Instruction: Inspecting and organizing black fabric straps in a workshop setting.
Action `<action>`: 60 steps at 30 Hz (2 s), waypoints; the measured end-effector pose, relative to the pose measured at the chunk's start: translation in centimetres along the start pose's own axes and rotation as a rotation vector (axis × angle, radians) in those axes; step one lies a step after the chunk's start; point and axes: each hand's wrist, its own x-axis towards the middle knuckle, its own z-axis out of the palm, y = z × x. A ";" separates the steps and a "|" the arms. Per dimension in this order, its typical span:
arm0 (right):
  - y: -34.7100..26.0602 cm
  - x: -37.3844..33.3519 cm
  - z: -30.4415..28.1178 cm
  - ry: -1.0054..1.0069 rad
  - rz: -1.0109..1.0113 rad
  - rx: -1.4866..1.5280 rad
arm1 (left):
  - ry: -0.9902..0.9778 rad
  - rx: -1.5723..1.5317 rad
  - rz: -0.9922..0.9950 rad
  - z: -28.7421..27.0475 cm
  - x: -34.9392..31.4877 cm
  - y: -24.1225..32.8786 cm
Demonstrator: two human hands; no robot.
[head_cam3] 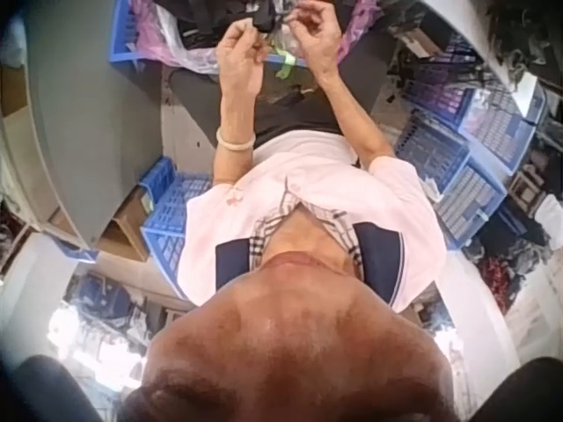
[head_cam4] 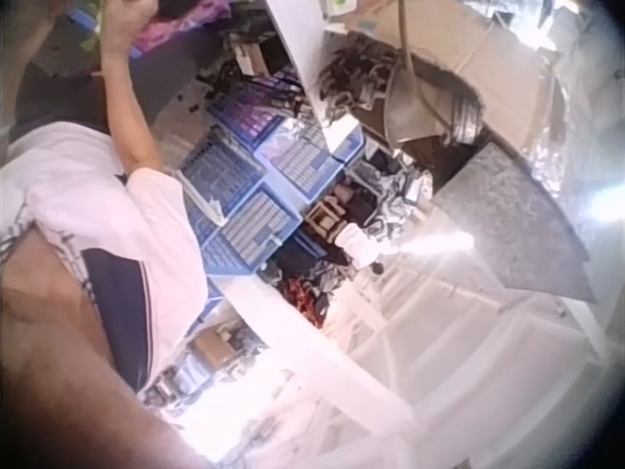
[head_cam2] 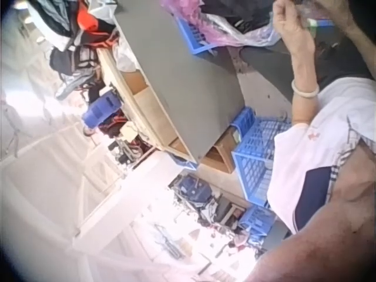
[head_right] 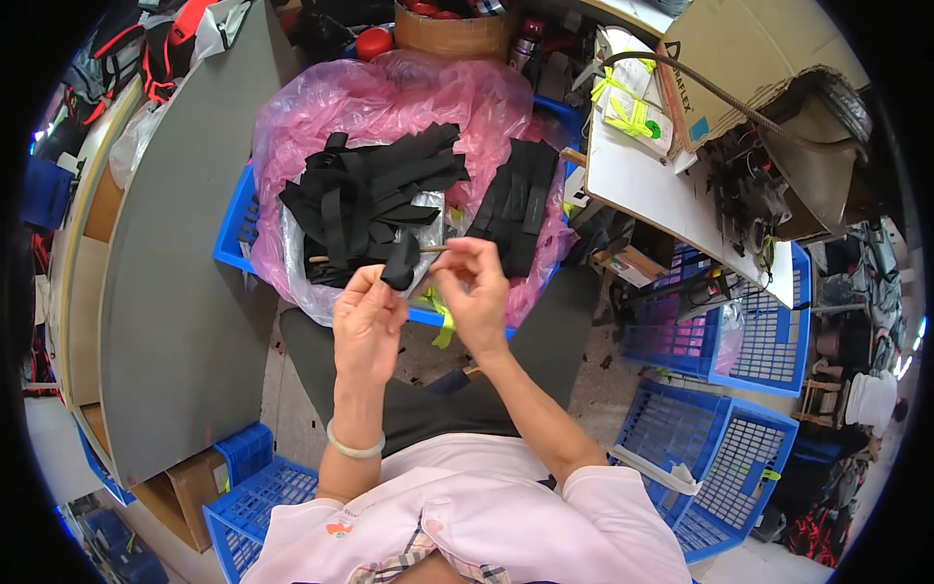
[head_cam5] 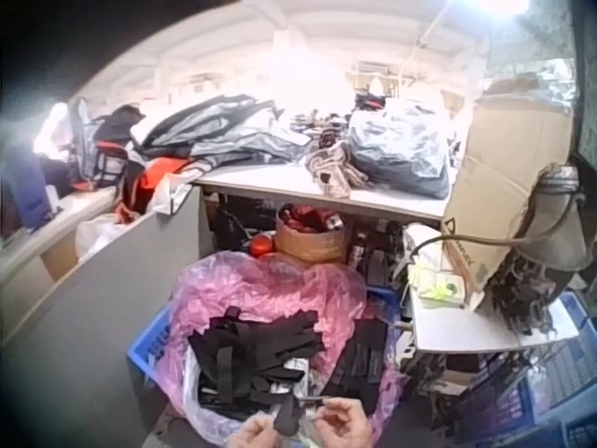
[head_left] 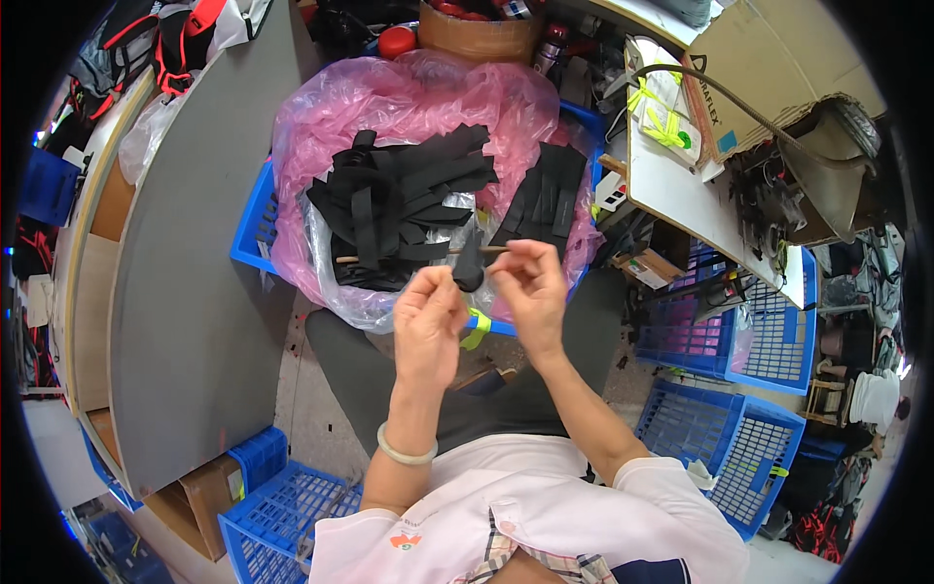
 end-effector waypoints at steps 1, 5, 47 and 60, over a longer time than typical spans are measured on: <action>-0.4 0.3 -0.4 -0.011 0.008 0.030 | 0.044 0.034 0.019 -0.3 0.2 0.1; -3.6 -0.3 0.8 -0.131 0.281 0.185 | 0.064 0.006 -0.045 -0.9 0.0 -0.8; -3.1 -0.8 0.1 -0.176 0.377 0.163 | -0.011 1.030 0.589 -1.3 -1.0 -0.7; -3.0 -0.6 1.3 -0.356 0.471 0.266 | 0.015 0.150 0.080 -1.2 -0.4 -0.9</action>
